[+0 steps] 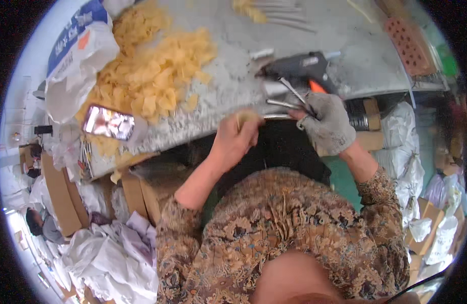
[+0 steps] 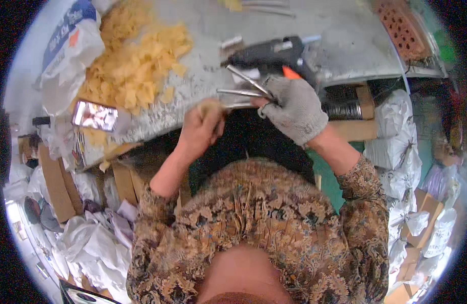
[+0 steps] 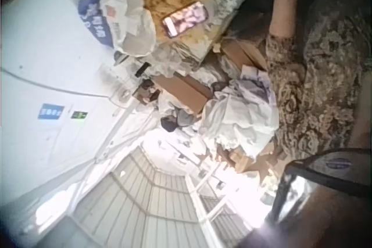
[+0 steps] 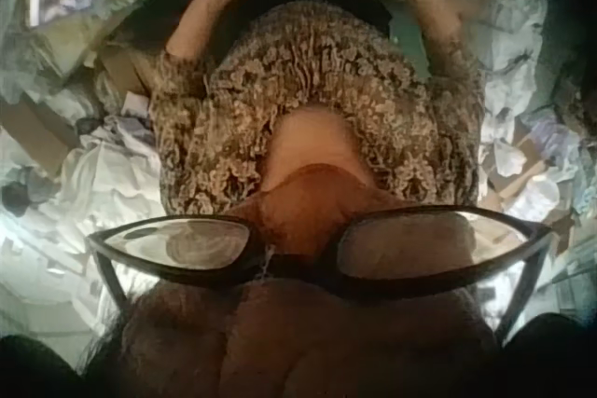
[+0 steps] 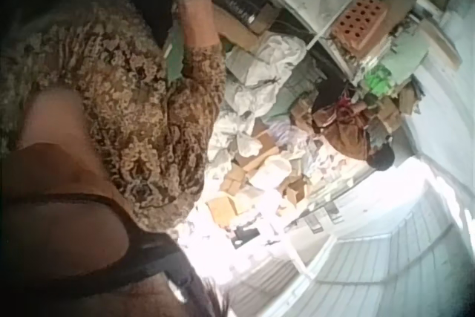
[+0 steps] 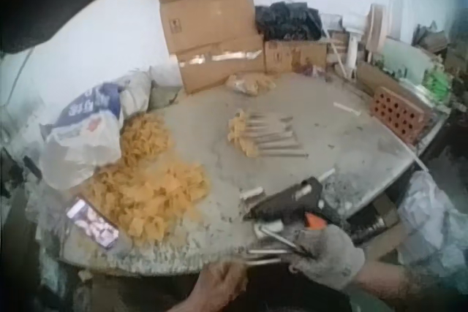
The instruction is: The person attaches pieces of yellow material onto the ends of metal rods using a glue gun and places the assembled rods on the table.
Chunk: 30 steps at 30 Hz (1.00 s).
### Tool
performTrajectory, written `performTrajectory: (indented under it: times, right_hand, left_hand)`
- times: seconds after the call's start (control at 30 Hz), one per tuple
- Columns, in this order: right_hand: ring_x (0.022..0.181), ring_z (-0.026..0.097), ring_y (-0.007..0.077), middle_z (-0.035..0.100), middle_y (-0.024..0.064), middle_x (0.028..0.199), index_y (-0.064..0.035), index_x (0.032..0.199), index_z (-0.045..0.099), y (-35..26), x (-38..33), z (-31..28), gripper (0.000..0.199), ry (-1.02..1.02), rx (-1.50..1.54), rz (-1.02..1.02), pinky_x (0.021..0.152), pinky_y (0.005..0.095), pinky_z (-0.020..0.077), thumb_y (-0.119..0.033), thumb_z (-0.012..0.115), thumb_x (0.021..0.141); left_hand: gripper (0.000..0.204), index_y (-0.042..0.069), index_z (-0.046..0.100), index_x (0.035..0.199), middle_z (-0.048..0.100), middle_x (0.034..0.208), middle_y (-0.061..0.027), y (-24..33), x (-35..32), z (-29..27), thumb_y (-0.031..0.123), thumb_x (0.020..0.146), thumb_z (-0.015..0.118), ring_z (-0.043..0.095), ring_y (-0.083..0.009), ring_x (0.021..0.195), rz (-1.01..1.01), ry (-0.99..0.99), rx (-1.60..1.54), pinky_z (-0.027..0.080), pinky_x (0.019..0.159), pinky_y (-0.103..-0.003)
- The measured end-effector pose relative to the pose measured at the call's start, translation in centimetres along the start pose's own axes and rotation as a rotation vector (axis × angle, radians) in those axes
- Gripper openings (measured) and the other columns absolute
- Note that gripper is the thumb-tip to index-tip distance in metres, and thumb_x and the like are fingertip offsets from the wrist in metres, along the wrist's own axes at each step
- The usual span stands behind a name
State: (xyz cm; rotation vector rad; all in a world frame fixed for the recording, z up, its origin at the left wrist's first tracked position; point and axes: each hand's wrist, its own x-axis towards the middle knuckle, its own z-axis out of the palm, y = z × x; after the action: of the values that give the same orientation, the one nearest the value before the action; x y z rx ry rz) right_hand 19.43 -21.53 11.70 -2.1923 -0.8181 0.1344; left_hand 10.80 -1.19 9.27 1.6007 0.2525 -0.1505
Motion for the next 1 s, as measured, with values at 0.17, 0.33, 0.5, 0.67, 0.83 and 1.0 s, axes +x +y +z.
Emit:
performTrajectory:
  times: [0.17, 0.33, 0.5, 0.67, 0.83, 1.0]
  right_hand:
    - [0.057, 0.044, 0.0076, 0.048, -0.0017, 0.059, 0.0003, 0.078, 0.060, 7.6, 6.3, -4.2, 0.019, 0.256, 0.121, 0.076, 0.049, 0.0280, 0.0344, -0.018, 0.060, 0.084]
    - [0.058, 0.045, 0.0075, 0.048, -0.0030, 0.061, -0.0021, 0.081, 0.061, 13.4, 12.9, -3.5, 0.017, 0.157, -0.060, 0.092, 0.049, 0.0260, 0.0353, -0.018, 0.057, 0.086]
    - [0.069, 0.053, 0.0086, 0.060, -0.0008, 0.077, 0.0003, 0.095, 0.063, 16.7, 13.0, -4.2, 0.025, 0.651, 0.478, 0.010, 0.060, 0.0242, 0.0424, -0.023, 0.061, 0.085]
    - [0.063, 0.057, 0.0184, 0.061, 0.0051, 0.067, 0.0001, 0.084, 0.062, 14.9, 3.2, -4.5, 0.025, 0.529, 0.499, 0.232, 0.059, 0.0305, 0.0439, -0.023, 0.068, 0.078]
    - [0.070, 0.058, 0.0385, 0.059, 0.0225, 0.071, 0.0008, 0.079, 0.058, 6.8, -0.1, -3.9, 0.029, 0.014, -0.319, 0.380, 0.063, 0.0401, 0.0450, -0.027, 0.067, 0.074]
    - [0.077, 0.058, 0.0405, 0.059, 0.0221, 0.076, -0.0010, 0.080, 0.059, 6.4, -0.9, -2.3, 0.035, 0.130, -0.558, 0.369, 0.066, 0.0438, 0.0464, -0.035, 0.063, 0.077]
  left_hand:
    - [0.017, 0.001, 0.055, 0.094, 0.056, 0.079, -0.0151, -2.6, 1.8, -6.2, 0.013, 0.082, 0.059, 0.056, -0.0298, 0.068, 0.602, 0.543, 0.790, 0.046, 0.059, -0.036]
    - [0.023, 0.002, 0.055, 0.096, 0.051, 0.095, -0.0175, -2.6, 2.0, -7.2, 0.011, 0.076, 0.062, 0.055, -0.0387, 0.077, 0.389, 0.543, 1.142, 0.046, 0.064, -0.041]
    - [0.024, 0.002, 0.055, 0.095, 0.050, 0.091, -0.0179, -2.7, 2.4, -7.8, 0.009, 0.073, 0.062, 0.054, -0.0383, 0.077, 0.281, 0.435, 0.929, 0.046, 0.067, -0.041]
    - [0.021, 0.001, 0.055, 0.092, 0.052, 0.086, -0.0179, -1.8, 2.6, -7.1, 0.007, 0.073, 0.061, 0.054, -0.0382, 0.076, 0.419, 0.396, 0.953, 0.045, 0.068, -0.041]
    - [0.010, -0.001, 0.050, 0.090, 0.060, 0.074, -0.0133, -1.8, 2.4, -5.8, 0.006, 0.084, 0.053, 0.053, -0.0245, 0.055, 0.389, 0.455, 0.536, 0.044, 0.052, -0.032]
    - [0.019, 0.001, 0.049, 0.100, 0.060, 0.076, -0.0070, -1.6, 3.5, -3.1, 0.017, 0.090, 0.053, 0.046, -0.0065, 0.050, 0.084, 0.247, -0.220, 0.037, 0.042, -0.021]
